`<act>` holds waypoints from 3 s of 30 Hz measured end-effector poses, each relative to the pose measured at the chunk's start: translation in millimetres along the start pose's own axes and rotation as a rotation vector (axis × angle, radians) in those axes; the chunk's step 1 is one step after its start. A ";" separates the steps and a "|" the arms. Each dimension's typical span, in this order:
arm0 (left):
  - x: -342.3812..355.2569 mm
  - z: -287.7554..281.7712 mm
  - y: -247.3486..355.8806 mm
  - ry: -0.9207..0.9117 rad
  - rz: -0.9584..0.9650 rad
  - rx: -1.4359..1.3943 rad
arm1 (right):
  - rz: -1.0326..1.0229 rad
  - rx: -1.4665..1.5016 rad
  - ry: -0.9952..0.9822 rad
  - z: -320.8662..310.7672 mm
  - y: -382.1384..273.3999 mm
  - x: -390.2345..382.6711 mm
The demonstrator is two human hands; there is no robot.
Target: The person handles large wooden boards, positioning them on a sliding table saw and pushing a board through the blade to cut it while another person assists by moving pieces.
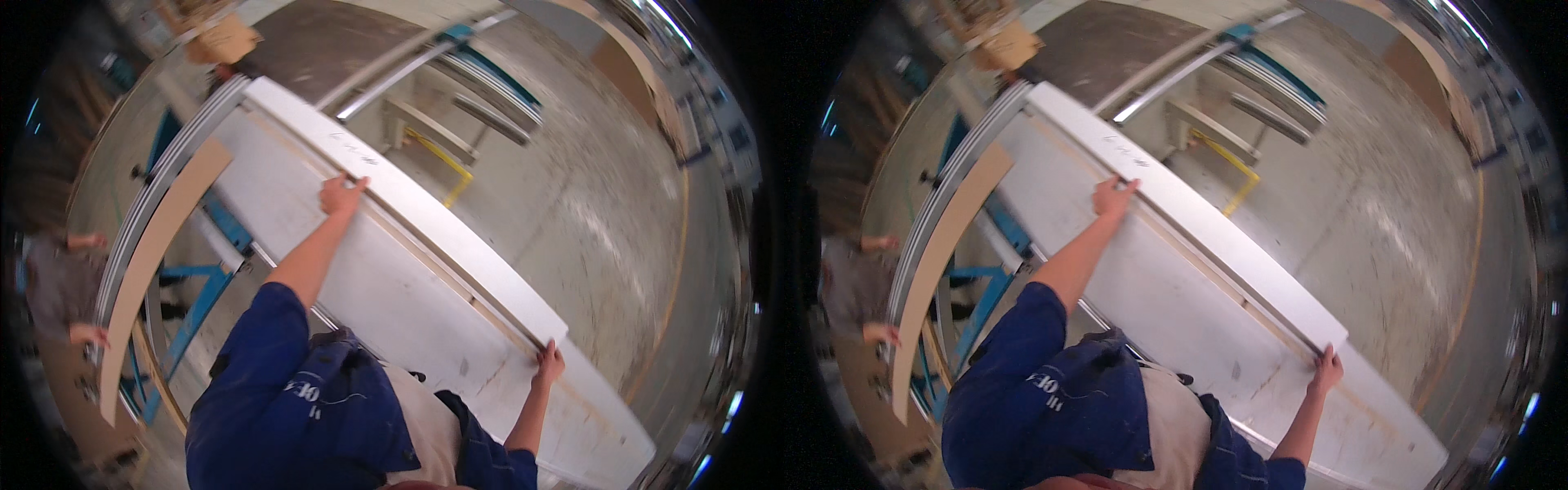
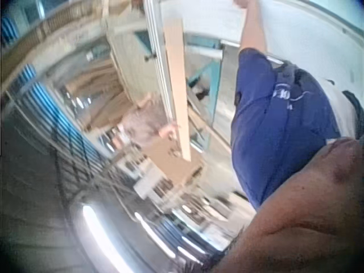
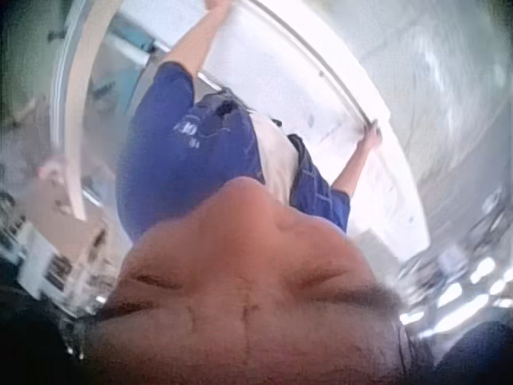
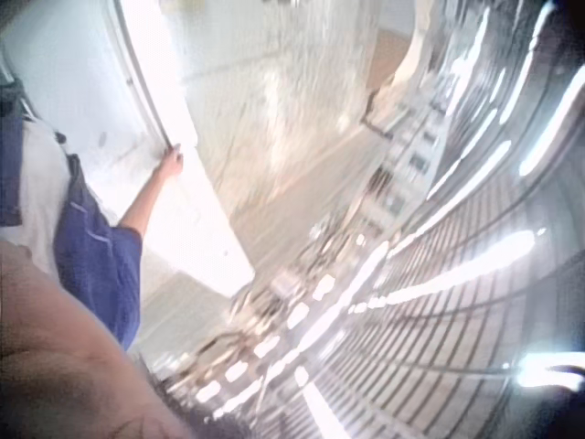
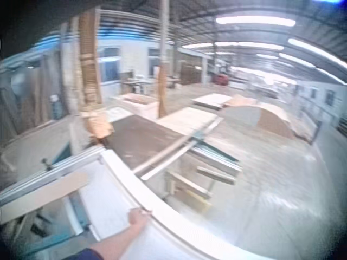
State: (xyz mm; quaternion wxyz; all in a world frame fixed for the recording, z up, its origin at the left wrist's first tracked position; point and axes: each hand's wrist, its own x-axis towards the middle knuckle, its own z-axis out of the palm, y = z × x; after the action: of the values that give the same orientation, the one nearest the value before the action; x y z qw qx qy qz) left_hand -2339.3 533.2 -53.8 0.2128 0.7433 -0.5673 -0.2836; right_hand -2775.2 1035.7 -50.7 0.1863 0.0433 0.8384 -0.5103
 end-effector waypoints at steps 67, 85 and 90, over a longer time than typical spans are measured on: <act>-154.6 -58.2 -88.4 0.027 0.669 0.085 | -0.228 0.172 -0.100 -4.1 24.5 11.8; -185.9 -54.6 -107.6 0.056 0.789 0.260 | -0.309 0.346 -0.133 -3.0 31.0 -8.7; -187.0 -56.8 -109.7 0.083 0.751 0.213 | -0.263 0.241 -0.077 -2.6 36.5 4.1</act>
State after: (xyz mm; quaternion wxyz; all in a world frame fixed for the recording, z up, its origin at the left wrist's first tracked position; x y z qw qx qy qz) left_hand -2258.9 742.4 -47.6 0.2461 0.5127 -0.8170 -0.0953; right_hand -2770.1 1054.9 -81.7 0.1435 -0.0644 0.7618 -0.6285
